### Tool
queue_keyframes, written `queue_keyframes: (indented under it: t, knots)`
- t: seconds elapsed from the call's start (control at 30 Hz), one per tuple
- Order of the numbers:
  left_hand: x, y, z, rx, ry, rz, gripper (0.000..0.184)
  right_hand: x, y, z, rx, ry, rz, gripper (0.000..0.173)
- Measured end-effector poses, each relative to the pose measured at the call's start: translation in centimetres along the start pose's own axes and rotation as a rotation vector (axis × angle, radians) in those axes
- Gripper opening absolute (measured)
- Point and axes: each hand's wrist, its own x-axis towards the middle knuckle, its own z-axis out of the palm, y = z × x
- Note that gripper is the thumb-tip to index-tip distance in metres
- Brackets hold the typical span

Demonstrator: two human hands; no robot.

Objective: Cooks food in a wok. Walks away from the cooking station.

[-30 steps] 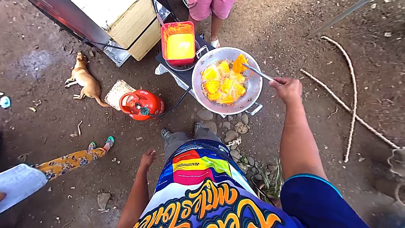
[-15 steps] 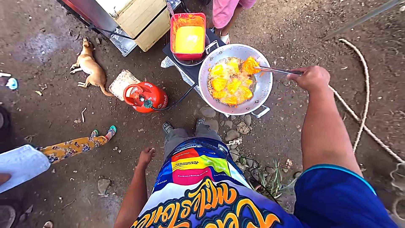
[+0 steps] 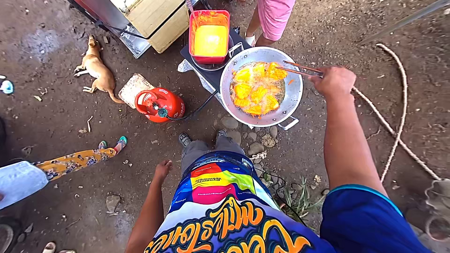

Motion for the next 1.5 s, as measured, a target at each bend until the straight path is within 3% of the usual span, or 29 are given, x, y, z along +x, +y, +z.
queue_keyframes:
  t: [0.13, 0.33, 0.57, 0.73, 0.93, 1.1, 1.5]
  knots:
    - [0.1, 0.3, 0.0, -0.014, -0.001, 0.013, 0.038, -0.2, -1.0, 0.9, -0.007, 0.004, -0.024, 0.041]
    - [0.3, -0.6, -0.2, -0.047, 0.019, 0.012, 0.037, -4.1, 0.0, -1.5, 0.13, -0.117, 0.223, 0.051]
    - [0.5, -1.9, 1.3, -0.041, -0.033, -0.028, 0.036, -4.0, 2.3, 6.1, 0.475, -0.145, 0.363, 0.056]
    - [0.1, -1.1, 1.0, -0.061, -0.012, -0.018, 0.037, -3.5, 2.5, 8.7, 0.662, -0.111, 0.398, 0.038]
    - [0.4, -0.7, 0.2, -0.086, 0.008, -0.006, 0.036, -3.8, 3.3, 3.3, 0.361, -0.074, 0.297, 0.038]
    - [0.7, -1.3, 0.8, -0.067, -0.014, -0.019, 0.036, -2.2, 0.8, -1.9, 0.015, -0.096, 0.207, 0.04]
    - [0.2, -2.1, 0.6, -0.102, -0.005, -0.022, 0.035, 0.2, -5.8, -2.7, -0.242, -0.051, 0.021, 0.035]
